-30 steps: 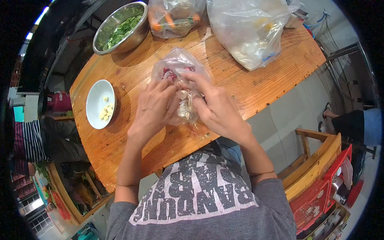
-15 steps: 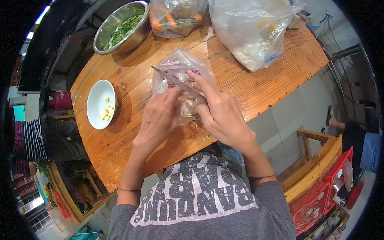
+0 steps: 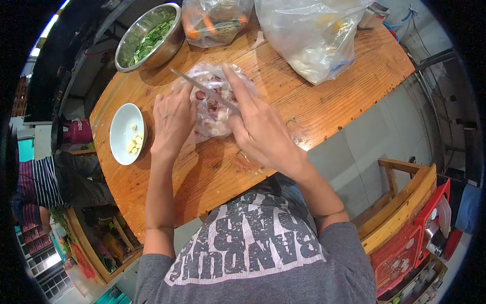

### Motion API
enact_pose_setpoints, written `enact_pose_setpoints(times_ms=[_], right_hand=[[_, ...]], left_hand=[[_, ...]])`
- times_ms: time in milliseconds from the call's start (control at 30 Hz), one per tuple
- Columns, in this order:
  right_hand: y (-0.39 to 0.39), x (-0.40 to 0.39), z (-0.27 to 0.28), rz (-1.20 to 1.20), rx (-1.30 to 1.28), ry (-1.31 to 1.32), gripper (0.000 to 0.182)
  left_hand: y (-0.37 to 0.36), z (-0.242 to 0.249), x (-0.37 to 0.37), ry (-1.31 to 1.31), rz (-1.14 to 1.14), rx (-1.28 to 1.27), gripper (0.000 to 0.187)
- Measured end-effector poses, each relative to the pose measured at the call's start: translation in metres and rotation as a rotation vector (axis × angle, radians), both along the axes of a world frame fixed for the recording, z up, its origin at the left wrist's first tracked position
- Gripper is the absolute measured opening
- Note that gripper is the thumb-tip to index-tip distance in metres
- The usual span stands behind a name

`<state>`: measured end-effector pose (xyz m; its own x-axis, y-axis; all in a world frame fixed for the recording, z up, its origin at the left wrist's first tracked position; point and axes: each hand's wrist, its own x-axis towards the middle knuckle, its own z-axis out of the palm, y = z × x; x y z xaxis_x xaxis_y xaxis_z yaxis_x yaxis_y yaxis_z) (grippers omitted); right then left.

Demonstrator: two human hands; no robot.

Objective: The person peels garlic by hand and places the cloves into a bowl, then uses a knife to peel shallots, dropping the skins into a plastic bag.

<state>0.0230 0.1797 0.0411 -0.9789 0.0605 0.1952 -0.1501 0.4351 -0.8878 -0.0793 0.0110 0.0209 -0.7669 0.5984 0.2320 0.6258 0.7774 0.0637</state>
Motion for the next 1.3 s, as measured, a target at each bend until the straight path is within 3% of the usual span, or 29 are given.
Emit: enact_pose_setpoints(times_ms=[167,267,600,667,767,900,1000,1200,1300], right_hand=[[0.008,-0.016,-0.012,0.017,0.202,0.142,0.044],[0.013,-0.018,-0.015,0.132,0.239,0.052,0.042],[0.022,-0.023,-0.02,-0.091,0.129,0.009,0.061],[0.024,-0.024,-0.024,-0.083,0.076,0.097,0.06],[0.027,-0.022,-0.018,0.036,0.024,-0.135,0.057],[0.029,-0.022,-0.024,-0.05,0.159,-0.092,0.046],[0.031,-0.016,-0.022,-0.098,0.319,-0.004,0.042],[0.026,-0.016,-0.028,-0.067,0.325,-0.002,0.039],[0.026,-0.022,-0.034,-0.137,0.323,-0.057,0.044]], left_hand=[[0.012,-0.002,-0.015,-0.074,-0.081,0.152,0.035],[0.019,-0.012,-0.03,-0.165,-0.083,0.219,0.036],[0.037,-0.015,-0.023,-0.091,-0.185,0.264,0.048],[0.042,-0.012,-0.024,-0.191,-0.172,0.265,0.048],[0.047,-0.009,-0.022,-0.278,-0.163,0.217,0.047],[0.049,-0.017,-0.028,-0.364,-0.189,0.221,0.047],[0.047,-0.027,-0.029,-0.204,-0.251,0.246,0.045],[0.05,-0.015,-0.028,-0.437,-0.195,0.376,0.042],[0.047,-0.016,-0.024,-0.266,-0.228,0.27,0.035]])
